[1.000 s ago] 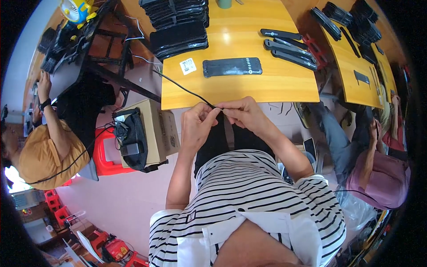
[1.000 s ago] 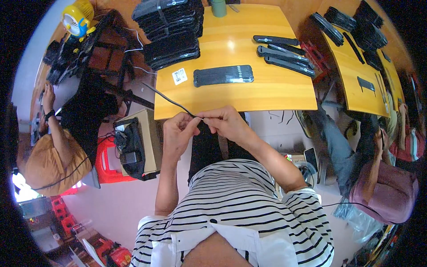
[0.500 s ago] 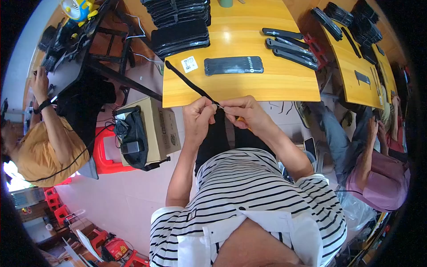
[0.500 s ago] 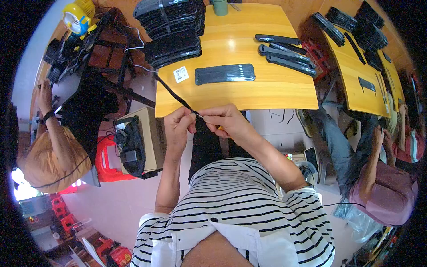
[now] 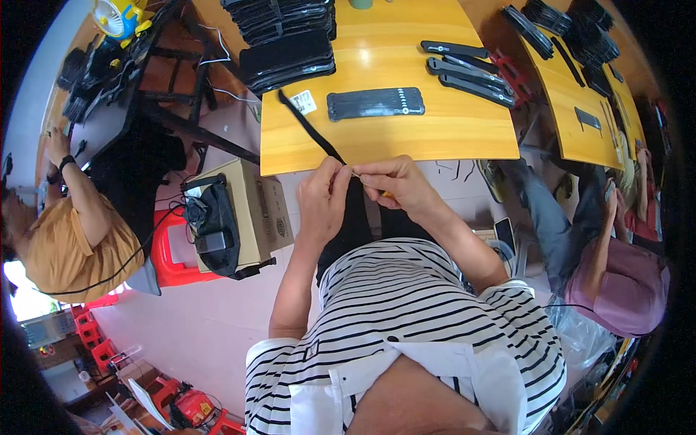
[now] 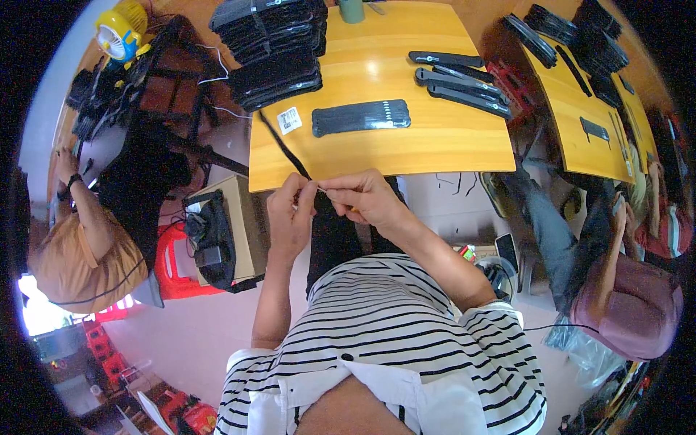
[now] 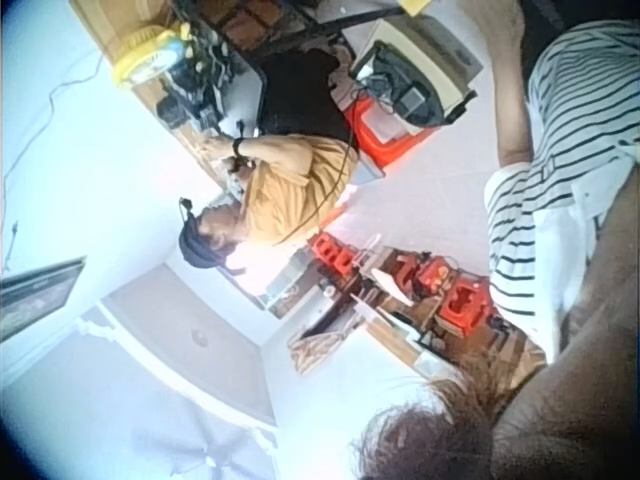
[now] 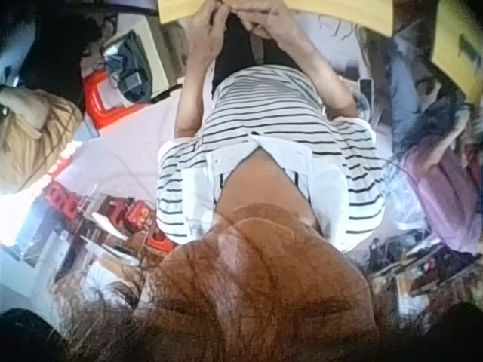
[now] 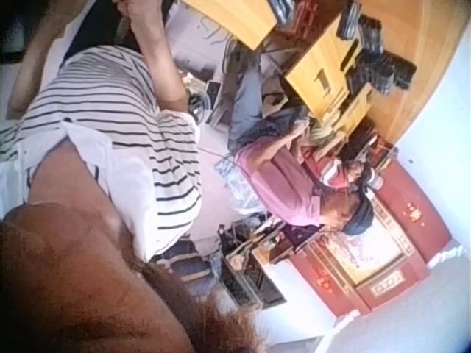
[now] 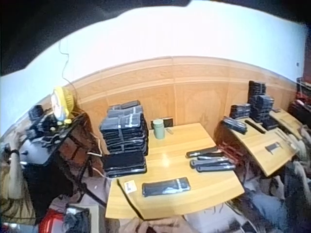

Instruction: Assembling and inspecting leather bag handles by attaching straps and trimming excess material.

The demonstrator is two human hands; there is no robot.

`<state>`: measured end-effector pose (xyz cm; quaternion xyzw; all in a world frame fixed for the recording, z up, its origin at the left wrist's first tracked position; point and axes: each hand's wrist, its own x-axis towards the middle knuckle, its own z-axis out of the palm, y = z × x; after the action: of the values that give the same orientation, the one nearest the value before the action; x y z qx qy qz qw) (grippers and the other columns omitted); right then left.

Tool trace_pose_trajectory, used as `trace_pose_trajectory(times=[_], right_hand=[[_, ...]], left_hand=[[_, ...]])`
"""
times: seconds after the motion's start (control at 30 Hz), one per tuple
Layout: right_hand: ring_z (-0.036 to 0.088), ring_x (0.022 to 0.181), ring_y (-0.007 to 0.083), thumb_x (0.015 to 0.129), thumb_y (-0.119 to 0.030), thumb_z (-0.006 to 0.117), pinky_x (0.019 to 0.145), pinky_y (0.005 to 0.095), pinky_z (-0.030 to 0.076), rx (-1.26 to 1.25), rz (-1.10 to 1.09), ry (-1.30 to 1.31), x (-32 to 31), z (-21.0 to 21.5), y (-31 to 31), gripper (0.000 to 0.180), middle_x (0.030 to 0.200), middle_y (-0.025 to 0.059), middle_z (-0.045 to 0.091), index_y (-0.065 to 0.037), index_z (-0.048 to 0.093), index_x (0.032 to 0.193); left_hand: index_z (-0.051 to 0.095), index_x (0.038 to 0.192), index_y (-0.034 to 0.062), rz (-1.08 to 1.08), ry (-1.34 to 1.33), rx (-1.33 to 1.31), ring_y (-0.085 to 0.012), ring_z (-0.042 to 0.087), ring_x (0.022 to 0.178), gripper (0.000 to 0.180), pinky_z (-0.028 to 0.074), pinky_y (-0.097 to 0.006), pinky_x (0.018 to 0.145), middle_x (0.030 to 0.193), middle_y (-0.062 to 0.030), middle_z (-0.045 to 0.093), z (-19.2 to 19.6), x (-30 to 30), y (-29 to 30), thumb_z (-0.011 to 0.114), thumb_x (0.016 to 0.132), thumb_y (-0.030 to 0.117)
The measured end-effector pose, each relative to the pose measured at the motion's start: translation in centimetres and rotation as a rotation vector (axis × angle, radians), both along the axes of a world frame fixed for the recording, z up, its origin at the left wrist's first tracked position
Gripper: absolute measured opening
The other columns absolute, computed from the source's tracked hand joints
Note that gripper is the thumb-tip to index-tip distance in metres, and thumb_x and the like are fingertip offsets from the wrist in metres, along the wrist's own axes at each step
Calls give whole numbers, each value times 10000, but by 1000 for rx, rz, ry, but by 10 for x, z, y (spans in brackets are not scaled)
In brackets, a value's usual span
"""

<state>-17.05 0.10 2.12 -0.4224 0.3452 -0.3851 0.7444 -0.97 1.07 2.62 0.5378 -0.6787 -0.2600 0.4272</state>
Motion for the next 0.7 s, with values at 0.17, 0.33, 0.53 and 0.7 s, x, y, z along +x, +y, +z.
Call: trace_pose_trajectory(times=[0.17,0.33,0.53,0.7], right_hand=[[371,419,46,860,-55,522,355,168,247,-15,17,-50,-2,9,6,211,589,17,505,-43,623,1045],[382,432,39,849,-76,543,374,157,268,-245,-81,-11,7,18,15,210,608,9,516,-35,622,1039],[443,529,38,818,-102,571,471,172,332,-511,-5,264,2,21,7,99,622,-23,513,-9,596,839],[453,525,51,842,-124,541,458,183,344,-444,99,110,-4,27,9,156,606,4,522,3,537,752]], left_hand=[[447,674,25,-136,485,237,-90,438,450,226,339,-229,426,520,-22,452,5,3,4,491,880,107],[451,690,41,-169,808,299,-66,415,448,213,341,-198,424,528,-4,443,3,0,8,484,887,113],[455,686,44,-81,579,278,-52,404,445,219,325,-187,418,518,18,428,13,-5,20,474,893,110],[447,696,49,-230,728,413,-48,384,433,214,327,-191,418,514,22,410,23,-8,27,447,903,102]])
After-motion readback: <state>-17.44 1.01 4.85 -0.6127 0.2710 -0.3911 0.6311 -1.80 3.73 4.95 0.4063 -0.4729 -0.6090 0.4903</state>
